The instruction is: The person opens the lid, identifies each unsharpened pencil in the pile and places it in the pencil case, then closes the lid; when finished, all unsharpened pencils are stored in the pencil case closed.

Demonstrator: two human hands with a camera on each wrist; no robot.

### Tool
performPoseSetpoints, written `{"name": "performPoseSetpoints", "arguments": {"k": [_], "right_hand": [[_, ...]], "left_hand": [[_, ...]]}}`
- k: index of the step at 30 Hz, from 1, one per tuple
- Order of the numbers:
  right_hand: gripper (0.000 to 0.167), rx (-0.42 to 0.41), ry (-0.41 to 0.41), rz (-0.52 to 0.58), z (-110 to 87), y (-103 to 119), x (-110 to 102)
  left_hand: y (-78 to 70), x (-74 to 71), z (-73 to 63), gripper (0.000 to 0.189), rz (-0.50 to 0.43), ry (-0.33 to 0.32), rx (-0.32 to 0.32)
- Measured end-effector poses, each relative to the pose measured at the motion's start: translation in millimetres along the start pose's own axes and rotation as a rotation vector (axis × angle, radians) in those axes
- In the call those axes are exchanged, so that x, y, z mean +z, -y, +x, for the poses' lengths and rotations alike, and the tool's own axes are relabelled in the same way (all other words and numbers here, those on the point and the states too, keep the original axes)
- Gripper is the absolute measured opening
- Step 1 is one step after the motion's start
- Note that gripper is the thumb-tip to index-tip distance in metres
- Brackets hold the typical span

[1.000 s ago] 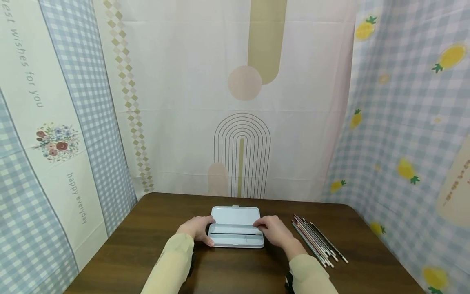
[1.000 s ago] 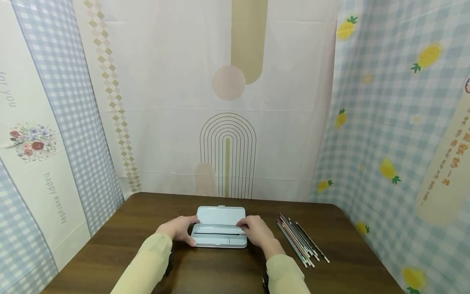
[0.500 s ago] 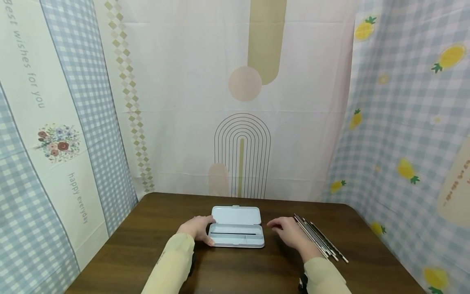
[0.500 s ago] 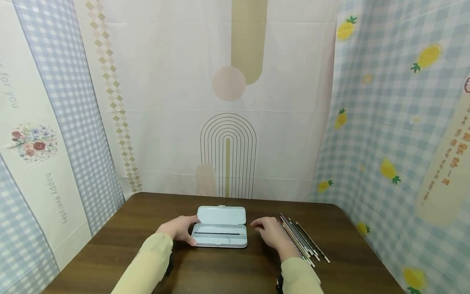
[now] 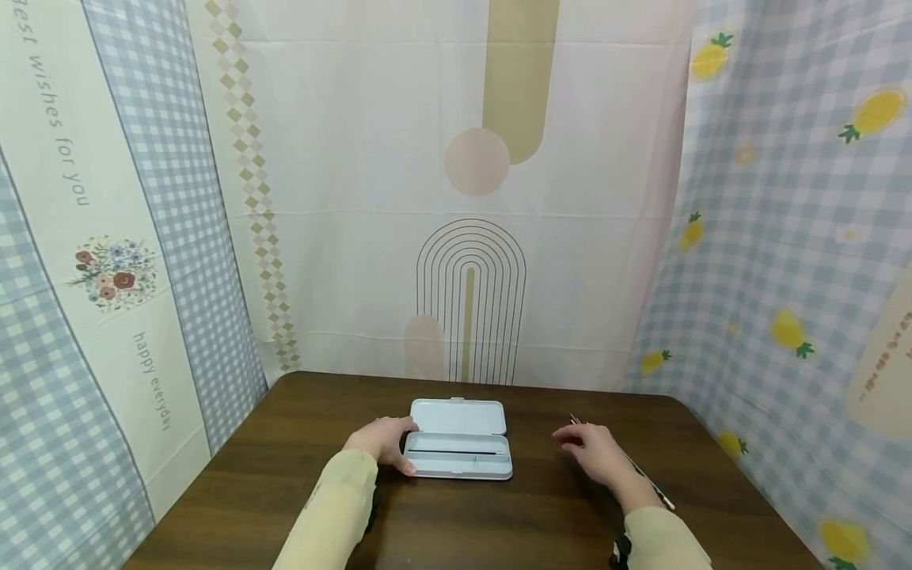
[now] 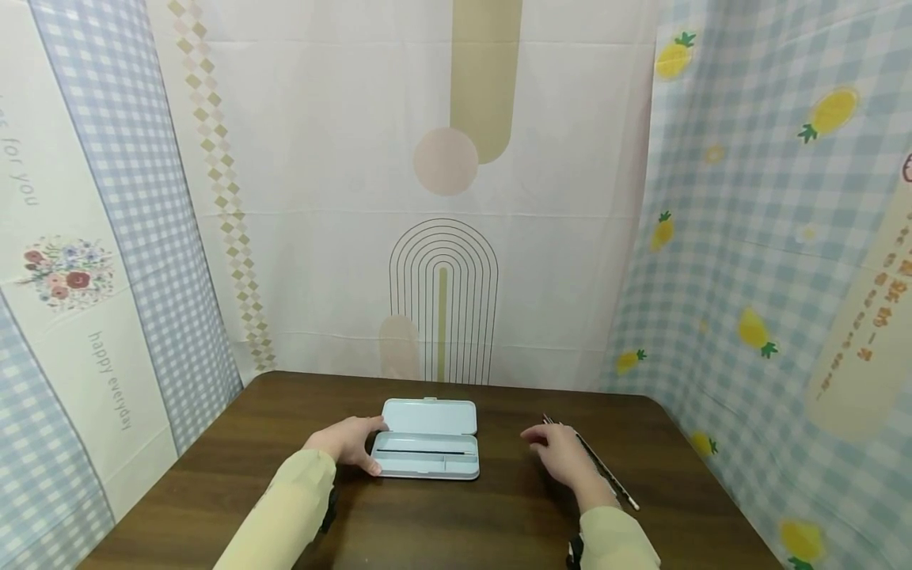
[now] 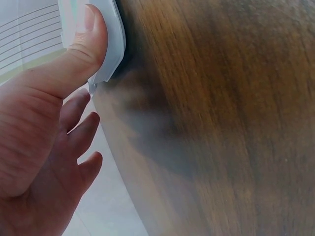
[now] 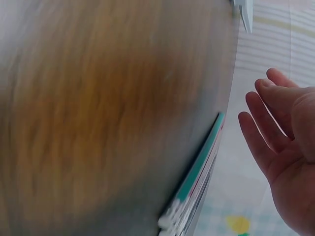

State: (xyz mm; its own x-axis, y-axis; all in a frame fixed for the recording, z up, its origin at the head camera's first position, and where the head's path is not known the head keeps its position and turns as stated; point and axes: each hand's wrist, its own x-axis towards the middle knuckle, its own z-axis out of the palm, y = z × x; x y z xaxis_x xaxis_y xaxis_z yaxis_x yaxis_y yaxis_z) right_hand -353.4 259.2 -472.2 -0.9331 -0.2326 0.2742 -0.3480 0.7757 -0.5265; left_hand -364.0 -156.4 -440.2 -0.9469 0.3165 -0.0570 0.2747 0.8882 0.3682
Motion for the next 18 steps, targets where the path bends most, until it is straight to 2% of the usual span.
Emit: {"name": "performPoseSetpoints", "arguments": {"k": [7, 18], "right_hand": [[0.027, 0.055, 0.018, 0.041, -10.7, -21, -15], [0.032, 0.123, 0.031, 0.055, -23.3, -36, -26]], "left_hand": [[-0.2, -0.2, 0.8, 0.081, -0.009, 0.012, -0.017], [3.6, 1.9, 4.6, 0.082, 0.0, 0.011, -0.009]]}}
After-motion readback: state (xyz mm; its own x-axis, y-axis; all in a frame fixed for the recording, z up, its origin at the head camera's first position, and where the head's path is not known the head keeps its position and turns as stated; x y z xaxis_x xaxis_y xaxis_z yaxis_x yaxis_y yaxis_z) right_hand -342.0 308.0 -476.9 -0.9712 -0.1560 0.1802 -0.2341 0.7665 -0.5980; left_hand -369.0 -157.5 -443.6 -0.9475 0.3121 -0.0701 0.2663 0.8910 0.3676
